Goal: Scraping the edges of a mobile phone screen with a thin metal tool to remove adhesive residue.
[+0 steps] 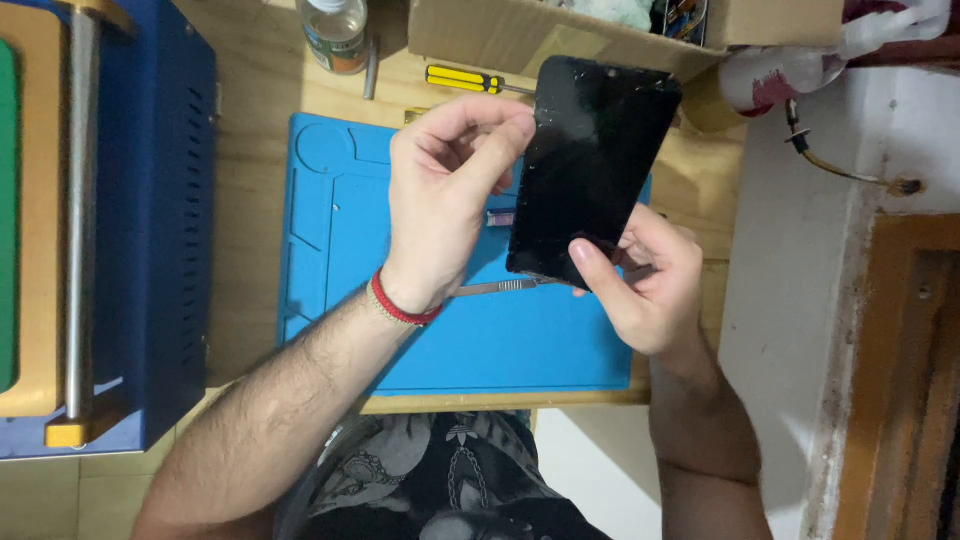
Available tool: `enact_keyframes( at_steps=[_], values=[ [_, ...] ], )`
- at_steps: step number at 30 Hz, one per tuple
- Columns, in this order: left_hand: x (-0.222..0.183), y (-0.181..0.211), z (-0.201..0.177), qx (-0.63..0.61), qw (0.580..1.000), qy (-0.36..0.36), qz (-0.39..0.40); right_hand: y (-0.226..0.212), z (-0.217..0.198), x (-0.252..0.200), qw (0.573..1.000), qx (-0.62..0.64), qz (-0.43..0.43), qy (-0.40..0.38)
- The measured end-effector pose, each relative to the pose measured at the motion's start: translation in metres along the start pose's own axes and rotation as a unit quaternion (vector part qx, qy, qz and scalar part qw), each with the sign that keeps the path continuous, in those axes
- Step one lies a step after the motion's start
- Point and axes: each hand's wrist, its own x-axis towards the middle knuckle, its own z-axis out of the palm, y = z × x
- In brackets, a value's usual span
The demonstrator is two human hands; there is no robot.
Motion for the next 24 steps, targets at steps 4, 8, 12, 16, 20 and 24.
enact_keyframes(
  at_steps=[4, 8, 12, 16, 20, 24],
  values=[
    [0.001, 0.0, 0.0, 0.021, 0.999, 0.012, 0.03, -0.004, -0.002, 0.001, 1.0, 0.004, -0.003, -0.01],
    [0.001, 0.0, -0.001, 0.041, 0.998, 0.012, 0.049, -0.003, -0.003, 0.0, 1.0, 0.012, 0.006, -0.016],
    [0.0, 0.005, 0.002, 0.023, 0.998, 0.009, 0.05, -0.002, -0.005, 0.0, 1.0, -0.006, 0.009, -0.017],
    [0.001, 0.004, 0.001, 0.034, 0.998, 0.015, 0.056, -0.002, -0.004, 0.0, 0.999, 0.037, 0.022, -0.026],
    [0.001, -0.002, 0.0, 0.019, 0.999, 0.013, 0.044, 0.001, -0.006, 0.0, 0.999, 0.021, 0.03, -0.033],
    [0.002, -0.006, 0.002, -0.015, 1.0, 0.021, 0.016, 0.008, -0.008, -0.001, 0.998, 0.021, 0.039, -0.038]
  ],
)
